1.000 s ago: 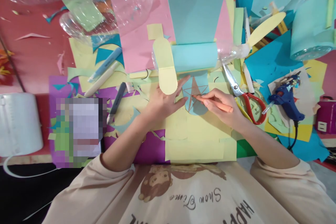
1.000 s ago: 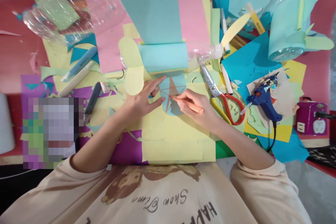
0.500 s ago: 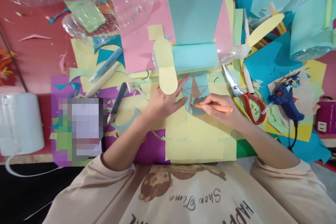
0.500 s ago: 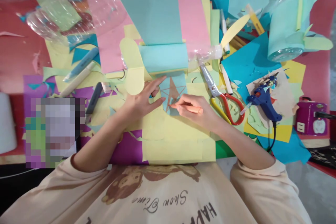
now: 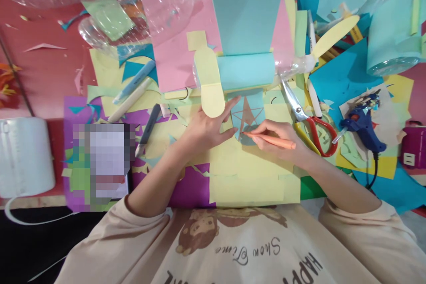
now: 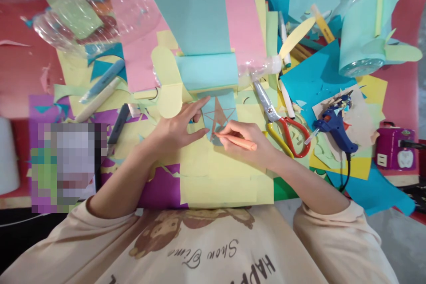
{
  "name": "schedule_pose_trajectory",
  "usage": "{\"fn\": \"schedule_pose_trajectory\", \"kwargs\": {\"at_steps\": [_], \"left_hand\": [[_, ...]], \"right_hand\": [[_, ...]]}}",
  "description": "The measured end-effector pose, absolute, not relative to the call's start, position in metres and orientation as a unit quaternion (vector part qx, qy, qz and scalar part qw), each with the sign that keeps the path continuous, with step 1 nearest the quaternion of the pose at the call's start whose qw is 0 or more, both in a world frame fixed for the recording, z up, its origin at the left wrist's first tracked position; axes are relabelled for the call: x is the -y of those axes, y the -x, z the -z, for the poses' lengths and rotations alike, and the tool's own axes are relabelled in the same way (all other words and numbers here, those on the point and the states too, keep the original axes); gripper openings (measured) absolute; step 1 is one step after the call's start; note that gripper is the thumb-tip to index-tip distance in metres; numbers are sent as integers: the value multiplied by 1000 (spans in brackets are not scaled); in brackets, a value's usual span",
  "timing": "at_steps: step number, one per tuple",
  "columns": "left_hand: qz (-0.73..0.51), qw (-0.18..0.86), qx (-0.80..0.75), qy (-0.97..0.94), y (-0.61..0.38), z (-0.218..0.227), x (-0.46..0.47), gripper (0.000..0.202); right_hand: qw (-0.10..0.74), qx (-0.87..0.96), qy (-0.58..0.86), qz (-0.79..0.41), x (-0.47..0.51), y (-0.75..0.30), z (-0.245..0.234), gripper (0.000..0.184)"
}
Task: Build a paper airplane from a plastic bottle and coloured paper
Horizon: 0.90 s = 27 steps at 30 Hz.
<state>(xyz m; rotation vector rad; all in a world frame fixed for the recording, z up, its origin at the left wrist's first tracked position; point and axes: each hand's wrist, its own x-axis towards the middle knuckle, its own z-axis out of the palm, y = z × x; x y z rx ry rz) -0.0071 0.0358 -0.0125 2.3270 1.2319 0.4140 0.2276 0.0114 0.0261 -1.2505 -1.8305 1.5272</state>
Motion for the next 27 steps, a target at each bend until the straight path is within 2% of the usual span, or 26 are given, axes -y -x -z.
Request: {"fn": "schedule_pose_trajectory", "kwargs": {"at_steps": [4,10,17,27], "left_hand": [[-142,245,-461,-841,6,13,-36,66],[-146,245,-461,-840,6,14,-37,65],[-140,251,-461,-840,6,14,-38,66],[-148,254,-460,-838,6,13,-36,65]], "right_hand": [[190,698,438,-533,-10,-227,-24,11],[187,730,420,-506,-10,-226,-19,8],[257,686,446,-515,-13,-225,-25,12],[213,701,444,-516,-11,-225,-22,9]]}}
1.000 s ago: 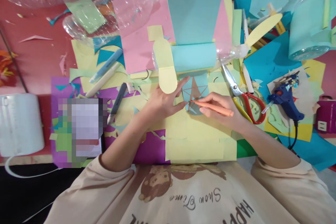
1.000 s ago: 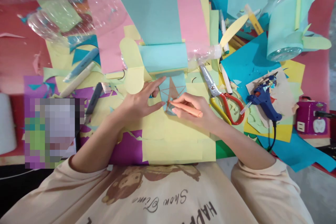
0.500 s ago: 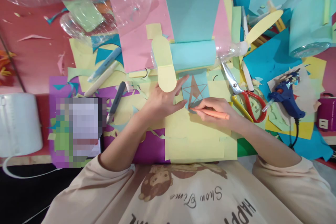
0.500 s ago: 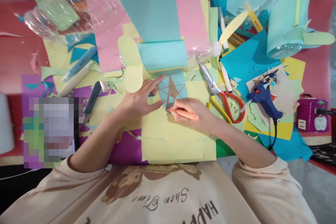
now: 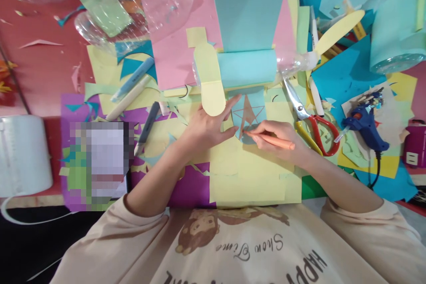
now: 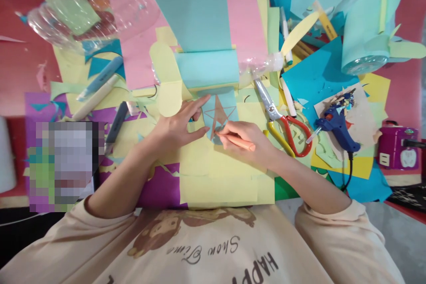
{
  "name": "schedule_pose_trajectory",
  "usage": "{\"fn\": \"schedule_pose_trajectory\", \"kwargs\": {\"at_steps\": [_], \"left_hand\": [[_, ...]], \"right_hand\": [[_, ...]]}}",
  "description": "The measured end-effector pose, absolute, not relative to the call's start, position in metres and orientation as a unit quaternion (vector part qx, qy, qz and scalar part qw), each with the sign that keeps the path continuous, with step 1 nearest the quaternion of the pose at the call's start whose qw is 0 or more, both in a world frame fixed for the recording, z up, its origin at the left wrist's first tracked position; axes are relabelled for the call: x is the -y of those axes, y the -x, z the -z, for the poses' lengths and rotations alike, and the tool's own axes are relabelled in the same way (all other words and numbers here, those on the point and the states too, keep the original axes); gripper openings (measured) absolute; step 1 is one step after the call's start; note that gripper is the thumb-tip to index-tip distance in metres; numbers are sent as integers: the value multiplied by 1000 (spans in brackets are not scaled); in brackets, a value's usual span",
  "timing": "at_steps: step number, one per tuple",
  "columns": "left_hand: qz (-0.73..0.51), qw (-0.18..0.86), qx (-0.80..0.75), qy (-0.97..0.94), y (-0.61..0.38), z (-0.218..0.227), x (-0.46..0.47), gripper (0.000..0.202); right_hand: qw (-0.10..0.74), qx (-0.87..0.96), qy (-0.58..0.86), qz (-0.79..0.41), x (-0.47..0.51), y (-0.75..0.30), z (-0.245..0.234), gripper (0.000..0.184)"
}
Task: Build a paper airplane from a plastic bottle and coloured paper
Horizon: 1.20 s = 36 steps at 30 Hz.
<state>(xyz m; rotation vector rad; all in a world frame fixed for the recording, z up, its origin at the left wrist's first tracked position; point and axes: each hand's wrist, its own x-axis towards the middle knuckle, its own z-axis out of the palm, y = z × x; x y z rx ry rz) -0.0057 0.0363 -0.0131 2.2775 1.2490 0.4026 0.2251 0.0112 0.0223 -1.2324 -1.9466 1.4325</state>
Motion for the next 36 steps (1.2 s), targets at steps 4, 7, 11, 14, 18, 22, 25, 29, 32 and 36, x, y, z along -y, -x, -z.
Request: {"fn": "schedule_pose_trajectory", "kwargs": {"at_steps": [4,7,11,14,18,22,25,29,32,36], "left_hand": [[-140,254,-464,-837,4,10,-36,65],[-135,256,-468,-835,3,9,-36,65],[-136,250,-470,-836,4,10,-36,66],[-140,244,-464,-840,4,12,-37,66],[-142,245,-460,-842,5,12,-37,65],[-148,242,-462,-840,5,12,-36,63],[-154,238,-456,-844,6,13,-35,63],[-163,222,-441,-854,7,13,-35,62],[-164,212,-436,-860,6,12,-35,61],[-161,206,-439,-860,6,11,-35,60]], "right_hand": [[195,710,433,-520,-12,-226,-23,11],[202,710,430,-519,-12,-224,-23,10],[215,708,436,-513,-13,-224,-23,10],[246,680,459,-517,-13,-228,-22,13],[263,665,463,-524,-12,-231,-19,15],[253,683,456,-511,-12,-228,-21,14],[245,700,451,-496,-12,-226,-22,10],[225,726,433,-484,-10,-225,-21,8],[214,729,437,-482,-10,-226,-21,7],[246,704,461,-482,-11,-228,-22,10]]}}
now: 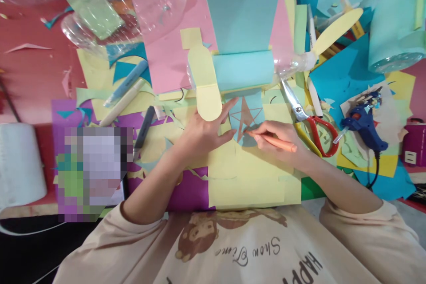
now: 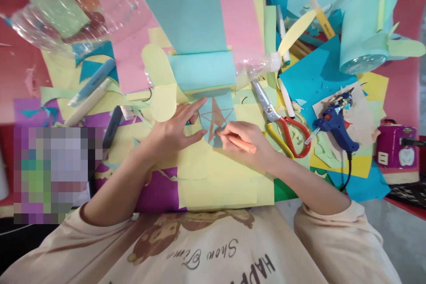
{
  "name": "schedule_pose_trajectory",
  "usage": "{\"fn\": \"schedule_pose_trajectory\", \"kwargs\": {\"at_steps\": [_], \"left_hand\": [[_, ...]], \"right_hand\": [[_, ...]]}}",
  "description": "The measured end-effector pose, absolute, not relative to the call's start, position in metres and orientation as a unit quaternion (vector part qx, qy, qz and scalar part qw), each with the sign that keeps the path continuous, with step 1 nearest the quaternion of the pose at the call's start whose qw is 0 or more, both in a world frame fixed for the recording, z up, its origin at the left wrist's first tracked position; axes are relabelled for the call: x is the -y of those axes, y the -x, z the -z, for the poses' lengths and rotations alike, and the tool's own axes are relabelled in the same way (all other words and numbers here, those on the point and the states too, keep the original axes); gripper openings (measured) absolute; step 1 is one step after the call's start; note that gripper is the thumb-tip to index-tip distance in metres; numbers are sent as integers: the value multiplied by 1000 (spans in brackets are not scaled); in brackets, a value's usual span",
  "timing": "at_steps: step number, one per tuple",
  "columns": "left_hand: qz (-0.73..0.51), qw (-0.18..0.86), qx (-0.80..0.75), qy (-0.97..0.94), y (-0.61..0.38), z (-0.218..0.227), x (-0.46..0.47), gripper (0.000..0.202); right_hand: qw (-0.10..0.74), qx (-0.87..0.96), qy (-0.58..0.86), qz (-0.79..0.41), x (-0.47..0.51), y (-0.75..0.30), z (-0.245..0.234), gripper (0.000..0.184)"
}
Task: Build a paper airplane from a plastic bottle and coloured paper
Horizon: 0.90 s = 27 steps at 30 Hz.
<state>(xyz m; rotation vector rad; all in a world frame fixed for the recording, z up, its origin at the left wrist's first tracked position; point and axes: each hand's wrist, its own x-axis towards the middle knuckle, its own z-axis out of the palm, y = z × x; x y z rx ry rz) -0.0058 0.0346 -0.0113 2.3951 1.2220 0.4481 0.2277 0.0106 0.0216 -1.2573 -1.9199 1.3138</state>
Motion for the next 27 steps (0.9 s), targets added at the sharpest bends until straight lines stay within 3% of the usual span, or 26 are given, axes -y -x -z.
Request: {"fn": "schedule_pose_trajectory", "kwargs": {"at_steps": [4,20,27], "left_hand": [[-154,218,-447,-854,6,11,-34,62],[-146,233,-457,-846,5,10,-35,63],[-150,226,-463,-844,4,9,-33,62]], "right_hand": [[288,666,498,-476,-10,-229,-24,16],[231,713,433,-502,-10,-226,-24,9],[277,663,494,-489,-10,-228,-22,15]]}}
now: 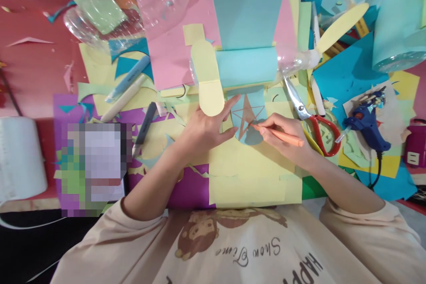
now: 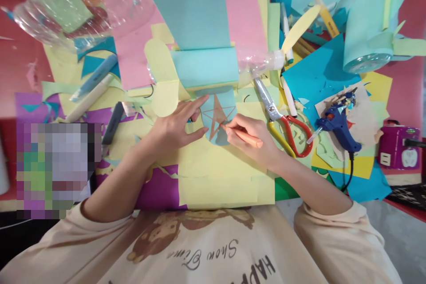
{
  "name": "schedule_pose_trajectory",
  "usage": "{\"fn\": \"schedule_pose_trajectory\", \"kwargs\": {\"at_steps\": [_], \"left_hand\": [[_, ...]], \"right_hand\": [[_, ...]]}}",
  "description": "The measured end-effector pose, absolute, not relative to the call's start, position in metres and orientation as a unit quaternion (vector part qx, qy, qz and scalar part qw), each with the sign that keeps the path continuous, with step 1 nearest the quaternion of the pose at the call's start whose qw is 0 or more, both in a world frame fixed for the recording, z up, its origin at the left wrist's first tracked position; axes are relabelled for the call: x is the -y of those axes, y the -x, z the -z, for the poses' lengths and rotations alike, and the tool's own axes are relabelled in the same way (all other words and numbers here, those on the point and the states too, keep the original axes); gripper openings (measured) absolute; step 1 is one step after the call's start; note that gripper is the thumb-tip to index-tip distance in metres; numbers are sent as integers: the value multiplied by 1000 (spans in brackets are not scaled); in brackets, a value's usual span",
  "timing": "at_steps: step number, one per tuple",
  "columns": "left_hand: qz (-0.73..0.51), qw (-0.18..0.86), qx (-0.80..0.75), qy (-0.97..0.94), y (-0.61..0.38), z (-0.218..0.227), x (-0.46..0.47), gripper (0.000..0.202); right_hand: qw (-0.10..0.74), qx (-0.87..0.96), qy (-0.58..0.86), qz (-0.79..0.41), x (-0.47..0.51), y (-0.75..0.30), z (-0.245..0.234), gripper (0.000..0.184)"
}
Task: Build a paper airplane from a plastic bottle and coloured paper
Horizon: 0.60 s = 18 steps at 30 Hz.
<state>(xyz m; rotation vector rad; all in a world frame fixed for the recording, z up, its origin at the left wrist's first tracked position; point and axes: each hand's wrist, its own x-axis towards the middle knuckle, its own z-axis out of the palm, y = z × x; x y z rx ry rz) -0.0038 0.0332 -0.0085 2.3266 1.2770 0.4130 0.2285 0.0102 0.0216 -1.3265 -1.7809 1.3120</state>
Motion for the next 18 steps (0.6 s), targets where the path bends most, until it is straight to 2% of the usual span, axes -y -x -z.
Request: {"fn": "schedule_pose_trajectory", "kwargs": {"at_steps": [8,14,18], "left_hand": [[-149,227,-456,-847,4,10,-35,61],[-145,228,-456,-848,5,10,-35,62],[-152,219,-455,-850,5,11,-34,61]], "right_hand": [[280,662,497,-486,-11,-226,-20,15],[222,710,440,-504,-11,-225,-22,11],[249,675,461,-519,-11,-227,-23,12]]}}
